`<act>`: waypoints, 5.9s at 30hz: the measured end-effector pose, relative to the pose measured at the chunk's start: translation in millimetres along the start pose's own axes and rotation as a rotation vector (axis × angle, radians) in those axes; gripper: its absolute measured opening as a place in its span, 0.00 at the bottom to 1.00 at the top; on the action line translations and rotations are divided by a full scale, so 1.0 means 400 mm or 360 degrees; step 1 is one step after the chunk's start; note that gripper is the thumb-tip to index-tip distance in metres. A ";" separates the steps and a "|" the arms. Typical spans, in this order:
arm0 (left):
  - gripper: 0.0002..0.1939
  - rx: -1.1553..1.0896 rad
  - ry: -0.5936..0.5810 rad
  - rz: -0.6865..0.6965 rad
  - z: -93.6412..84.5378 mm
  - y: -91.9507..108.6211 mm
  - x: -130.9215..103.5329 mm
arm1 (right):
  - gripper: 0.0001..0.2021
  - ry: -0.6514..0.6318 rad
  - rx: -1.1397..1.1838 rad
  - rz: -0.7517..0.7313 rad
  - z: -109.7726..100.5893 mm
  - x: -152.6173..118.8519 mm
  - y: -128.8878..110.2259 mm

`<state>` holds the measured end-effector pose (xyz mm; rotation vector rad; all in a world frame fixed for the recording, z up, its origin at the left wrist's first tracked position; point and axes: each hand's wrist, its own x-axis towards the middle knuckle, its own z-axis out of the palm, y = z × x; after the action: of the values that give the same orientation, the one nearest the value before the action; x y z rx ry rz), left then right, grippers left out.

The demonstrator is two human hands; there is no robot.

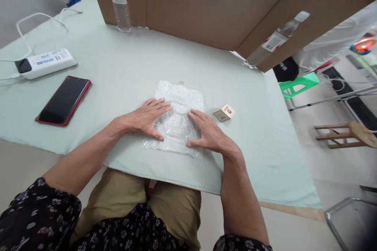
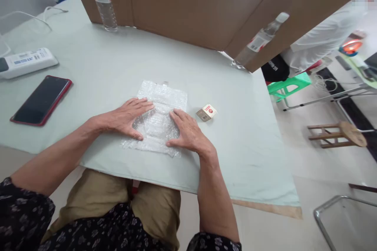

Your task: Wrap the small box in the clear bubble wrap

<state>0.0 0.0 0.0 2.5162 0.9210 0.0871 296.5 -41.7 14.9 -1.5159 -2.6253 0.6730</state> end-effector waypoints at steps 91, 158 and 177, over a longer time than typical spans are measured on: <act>0.18 -0.0482 0.0688 0.0186 -0.034 0.052 -0.008 | 0.08 0.0378 -0.0273 -0.0580 0.036 -0.017 -0.172; 0.14 -0.1291 0.0763 -0.0289 0.015 0.101 0.033 | 0.15 0.0528 0.1220 0.0229 -0.002 0.033 -0.064; 0.12 -0.1368 0.0747 -0.0371 0.010 0.107 0.035 | 0.13 0.0535 0.1015 0.0438 0.000 0.030 -0.044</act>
<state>37.4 -21.6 13.7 1.5977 1.0461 0.8338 275.9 -39.1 19.6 -1.5982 -1.7375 1.0364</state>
